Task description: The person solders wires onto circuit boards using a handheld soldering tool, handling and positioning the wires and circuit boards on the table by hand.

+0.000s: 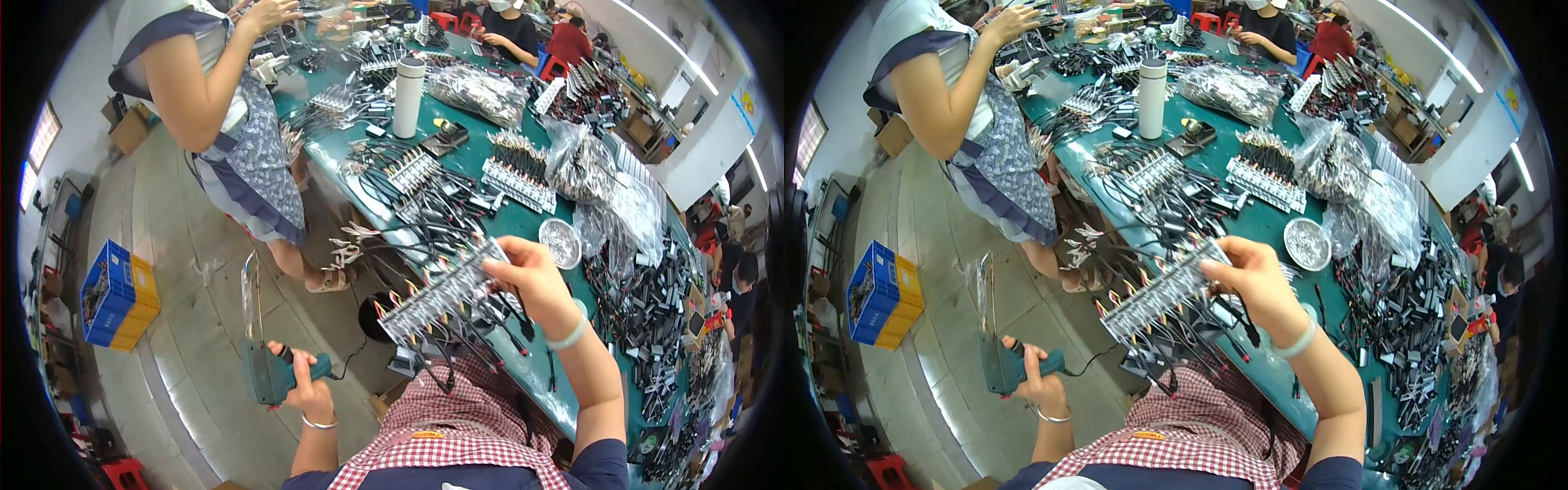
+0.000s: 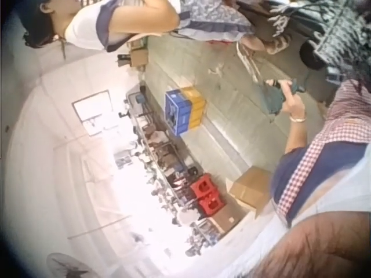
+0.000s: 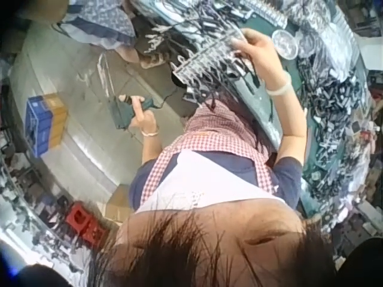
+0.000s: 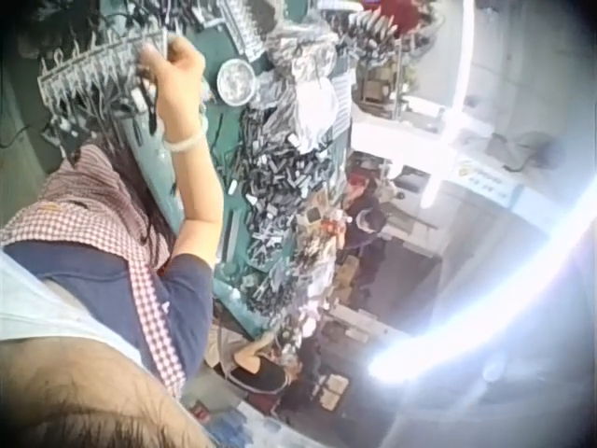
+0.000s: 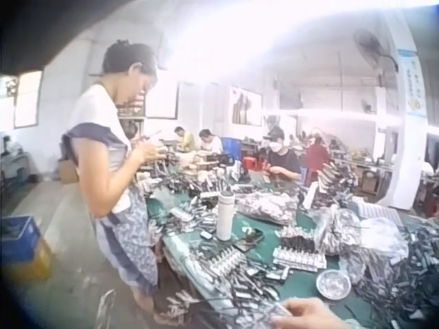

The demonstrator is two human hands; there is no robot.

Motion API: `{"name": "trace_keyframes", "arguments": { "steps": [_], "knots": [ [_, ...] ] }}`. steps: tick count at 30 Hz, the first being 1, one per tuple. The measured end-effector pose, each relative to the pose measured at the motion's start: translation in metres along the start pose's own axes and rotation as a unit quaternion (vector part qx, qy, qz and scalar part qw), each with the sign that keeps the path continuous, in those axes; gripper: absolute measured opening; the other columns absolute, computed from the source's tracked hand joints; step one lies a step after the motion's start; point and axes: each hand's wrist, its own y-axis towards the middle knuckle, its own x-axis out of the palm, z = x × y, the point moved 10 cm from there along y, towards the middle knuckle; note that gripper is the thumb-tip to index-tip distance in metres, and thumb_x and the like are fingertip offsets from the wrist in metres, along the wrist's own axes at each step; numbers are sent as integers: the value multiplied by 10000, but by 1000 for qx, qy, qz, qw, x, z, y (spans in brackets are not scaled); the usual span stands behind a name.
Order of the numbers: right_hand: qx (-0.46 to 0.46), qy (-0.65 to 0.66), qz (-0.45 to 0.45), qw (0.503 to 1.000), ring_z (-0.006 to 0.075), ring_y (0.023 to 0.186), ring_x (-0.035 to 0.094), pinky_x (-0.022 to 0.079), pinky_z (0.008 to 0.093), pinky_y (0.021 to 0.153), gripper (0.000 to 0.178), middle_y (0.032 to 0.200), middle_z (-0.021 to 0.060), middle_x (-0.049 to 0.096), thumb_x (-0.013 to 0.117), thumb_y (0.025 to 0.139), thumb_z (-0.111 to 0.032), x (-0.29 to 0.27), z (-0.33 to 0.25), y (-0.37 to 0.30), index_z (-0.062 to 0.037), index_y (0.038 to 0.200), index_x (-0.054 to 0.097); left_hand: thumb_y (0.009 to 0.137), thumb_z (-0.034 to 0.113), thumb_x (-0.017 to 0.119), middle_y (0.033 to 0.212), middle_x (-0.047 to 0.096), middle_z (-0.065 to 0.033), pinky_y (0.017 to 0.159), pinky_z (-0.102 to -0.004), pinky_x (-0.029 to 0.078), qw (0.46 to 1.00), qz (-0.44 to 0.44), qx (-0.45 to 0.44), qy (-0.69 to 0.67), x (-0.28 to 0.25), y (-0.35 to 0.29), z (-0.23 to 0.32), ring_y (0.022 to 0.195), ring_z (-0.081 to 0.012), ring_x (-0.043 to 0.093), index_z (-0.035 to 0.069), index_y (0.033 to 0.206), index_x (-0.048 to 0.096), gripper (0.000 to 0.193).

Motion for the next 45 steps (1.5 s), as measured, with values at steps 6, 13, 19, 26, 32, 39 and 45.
{"name": "trace_keyframes", "arguments": {
  "steps": [6,13,19,26,32,39,45],
  "knots": [
    [-3,22,-30,999,88,643,625,398,194,494,138,828,27,675,705,882,-80,37,-13,123,4,980,657,882,-99,551,1217,552,-103,632,-272,463,998,31,-13,54,-13,25,-23,717,-125,521,-27,1265,484,395],
    [-30,121,8,992,139,669,654,539,254,563,138,859,63,667,672,898,-59,67,-23,270,22,997,621,893,-73,527,1182,567,-110,605,-279,465,990,63,-1,125,-20,38,-26,698,-144,517,-70,1264,483,373],
    [-85,156,-20,984,145,744,648,487,254,572,173,816,55,627,681,923,-159,87,-14,416,-4,977,627,887,-70,540,1215,554,-116,606,-282,470,981,118,-58,145,-37,22,-41,701,-153,519,-66,1279,469,398],
    [-258,-382,109,881,364,860,676,524,427,818,238,881,178,712,687,826,-214,61,-24,365,7,911,709,886,-82,538,1234,543,-143,588,-290,477,973,117,-85,179,-34,11,-43,714,-165,534,-76,1277,465,398],
    [-130,-487,212,837,353,927,655,512,412,839,479,932,199,678,728,806,-400,-55,28,296,25,1014,652,887,-73,542,1234,558,-156,583,-285,490,981,58,-106,154,-7,12,-67,702,-159,539,-74,1274,464,395],
    [-29,-547,-1,837,339,924,679,525,383,825,791,991,221,697,800,665,-580,-69,79,320,86,1070,670,877,-76,553,1218,560,-160,580,-284,498,981,40,-137,131,3,4,-66,704,-153,546,-73,1267,467,400],
    [122,-593,-134,785,289,833,669,512,376,766,846,898,200,697,820,560,-679,-56,92,339,116,819,693,869,-78,566,1195,558,-161,569,-281,499,978,48,-139,146,-1,2,-56,691,-155,549,-76,1241,476,382]
  ]
}}
